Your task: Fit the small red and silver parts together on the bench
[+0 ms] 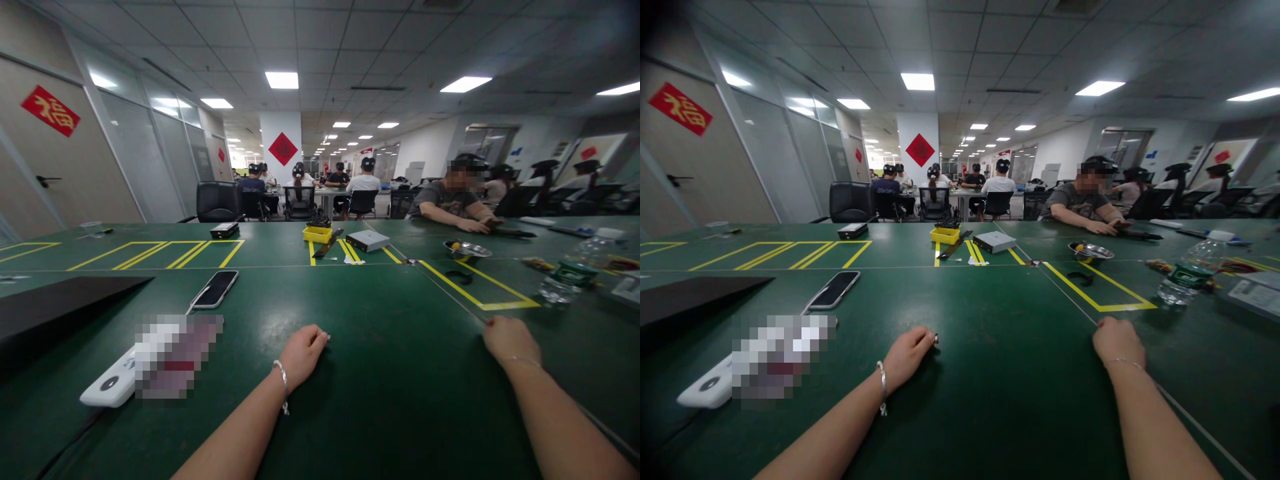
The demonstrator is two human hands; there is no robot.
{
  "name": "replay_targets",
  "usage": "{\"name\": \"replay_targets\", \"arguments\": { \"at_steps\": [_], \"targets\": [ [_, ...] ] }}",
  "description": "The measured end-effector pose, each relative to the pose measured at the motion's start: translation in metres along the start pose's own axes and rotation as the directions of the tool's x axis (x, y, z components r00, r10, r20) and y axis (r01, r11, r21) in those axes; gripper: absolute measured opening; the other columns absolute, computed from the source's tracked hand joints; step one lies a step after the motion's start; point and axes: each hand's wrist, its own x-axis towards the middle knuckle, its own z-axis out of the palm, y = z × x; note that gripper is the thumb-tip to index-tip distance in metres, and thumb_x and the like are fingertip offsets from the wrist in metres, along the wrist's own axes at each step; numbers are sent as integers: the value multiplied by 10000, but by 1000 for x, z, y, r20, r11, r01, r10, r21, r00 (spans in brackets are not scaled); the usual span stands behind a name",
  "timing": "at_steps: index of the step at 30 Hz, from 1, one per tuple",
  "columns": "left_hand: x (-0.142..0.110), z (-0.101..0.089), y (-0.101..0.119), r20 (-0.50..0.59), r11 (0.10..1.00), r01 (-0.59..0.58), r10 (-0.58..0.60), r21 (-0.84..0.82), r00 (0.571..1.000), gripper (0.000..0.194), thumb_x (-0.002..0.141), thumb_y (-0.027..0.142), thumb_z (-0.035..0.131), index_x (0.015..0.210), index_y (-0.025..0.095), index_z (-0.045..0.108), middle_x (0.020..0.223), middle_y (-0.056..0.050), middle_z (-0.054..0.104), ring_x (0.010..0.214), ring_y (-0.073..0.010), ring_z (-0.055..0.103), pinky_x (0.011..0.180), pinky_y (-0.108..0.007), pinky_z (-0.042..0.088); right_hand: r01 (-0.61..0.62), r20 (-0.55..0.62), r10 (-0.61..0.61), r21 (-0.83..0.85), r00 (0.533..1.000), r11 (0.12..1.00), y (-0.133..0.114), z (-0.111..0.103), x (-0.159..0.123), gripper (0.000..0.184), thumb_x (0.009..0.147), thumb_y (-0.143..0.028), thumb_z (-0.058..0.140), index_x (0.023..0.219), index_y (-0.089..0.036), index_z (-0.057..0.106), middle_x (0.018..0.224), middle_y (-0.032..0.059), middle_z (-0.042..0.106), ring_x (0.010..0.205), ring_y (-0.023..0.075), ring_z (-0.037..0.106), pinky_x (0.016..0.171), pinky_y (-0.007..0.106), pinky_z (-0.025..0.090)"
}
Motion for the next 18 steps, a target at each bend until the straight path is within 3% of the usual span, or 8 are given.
{"name": "replay_targets", "arguments": {
  "at_steps": [6, 9, 12, 18],
  "targets": [
    [-1, -1, 2, -15, 999, -21, 20, -47, 1000, 264, 781, 370, 338, 754, 199, 537, 683, 17, 553, 652, -129, 506, 587, -220, 352, 105, 154, -152, 277, 976, 955, -73, 4, -19, 208, 669, -317, 463, 783, -187, 580, 793, 46, 585, 703, 163, 536, 614, 281, 399],
    [-2, -2, 2, 1, 997, 4, -4, -72, 1000, 265, 784, 375, 332, 800, 208, 537, 659, 26, 543, 630, -125, 504, 563, -218, 348, 102, 298, -304, 541, 905, 835, -111, 3, -41, 238, 652, -363, 495, 797, -187, 560, 733, 23, 586, 614, 131, 524, 563, 263, 403],
    [-2, -2, 2, 10, 996, 22, -21, -87, 1000, 234, 776, 356, 354, 814, 210, 533, 638, 32, 532, 609, -120, 496, 551, -216, 348, 47, 360, -450, 736, 817, 676, -146, 0, -69, 201, 641, -333, 522, 757, -169, 542, 641, -6, 555, 534, 94, 483, 530, 240, 398],
    [0, 2, 0, -13, 987, -13, 11, -161, 1000, 126, 744, 247, 409, 815, 203, 504, 705, 29, 552, 646, -105, 505, 588, -205, 367, -140, 434, -569, 863, 699, 486, -188, 3, -110, 157, 585, -225, 587, 716, -143, 561, 684, 2, 572, 604, 86, 494, 590, 232, 397]
  ]
}}
